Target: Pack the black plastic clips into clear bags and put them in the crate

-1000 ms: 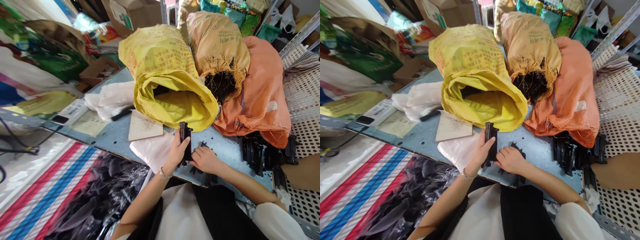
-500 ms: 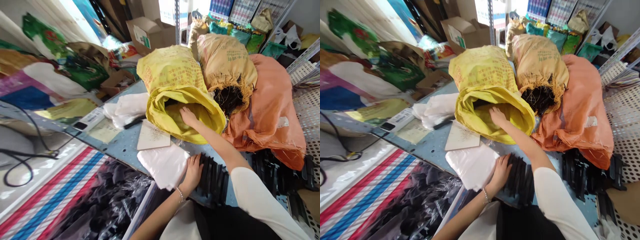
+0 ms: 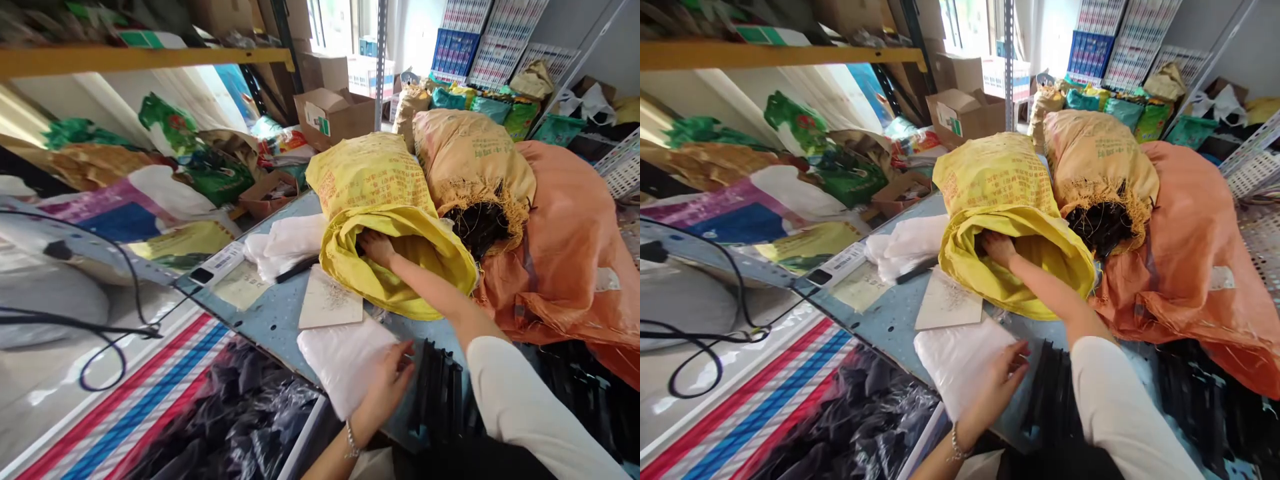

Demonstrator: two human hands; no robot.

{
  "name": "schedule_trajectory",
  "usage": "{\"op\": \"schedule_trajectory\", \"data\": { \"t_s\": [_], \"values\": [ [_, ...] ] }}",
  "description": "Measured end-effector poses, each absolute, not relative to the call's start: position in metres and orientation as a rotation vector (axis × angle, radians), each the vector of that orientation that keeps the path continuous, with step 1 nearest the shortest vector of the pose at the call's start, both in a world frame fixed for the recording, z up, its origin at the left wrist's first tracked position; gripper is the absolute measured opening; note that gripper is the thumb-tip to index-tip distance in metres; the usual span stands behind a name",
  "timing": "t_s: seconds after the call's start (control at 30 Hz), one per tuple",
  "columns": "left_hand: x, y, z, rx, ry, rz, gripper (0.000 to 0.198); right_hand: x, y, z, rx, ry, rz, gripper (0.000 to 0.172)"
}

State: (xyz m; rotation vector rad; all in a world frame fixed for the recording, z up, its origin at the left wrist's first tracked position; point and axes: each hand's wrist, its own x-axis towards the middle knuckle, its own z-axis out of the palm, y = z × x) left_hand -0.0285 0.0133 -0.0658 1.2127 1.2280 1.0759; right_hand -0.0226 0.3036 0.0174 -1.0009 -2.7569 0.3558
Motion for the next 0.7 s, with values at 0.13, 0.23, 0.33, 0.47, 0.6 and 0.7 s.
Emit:
{"op": "schedule_trajectory", "data": {
  "t_s": [0.13, 0.23, 0.33, 0.47, 0.6, 0.7],
  "values": [
    [-0.048, 0.022, -0.060, 0.932, 1.225, 1.303, 0.038, 0.049, 0.272, 0.008, -1.136, -2.527, 0.757, 0.034],
    [-0.048, 0.040, -0.048, 0.617, 1.078, 1.560, 0.039, 0.105, 0.227, 0.007, -0.841, -2.120, 1.457, 0.055],
    [-0.035, 0.056, -0.030, 0.439, 0.708, 1.401, 0.055, 0.136, 0.178, 0.010, -0.678, -2.013, 1.720, 0.071],
    [-0.023, 0.051, -0.008, 0.507, 0.551, 0.913, 0.070, 0.150, 0.141, 0.023, -0.837, -2.232, 1.385, 0.050],
    [-0.019, 0.031, 0.001, 0.669, 0.812, 0.938, 0.062, 0.166, 0.123, 0.043, -1.016, -2.307, 0.779, 0.036],
    [-0.012, 0.019, 0.003, 0.846, 1.063, 1.060, 0.066, 0.172, 0.112, 0.048, -0.954, -2.520, 0.366, 0.035]
  ]
}}
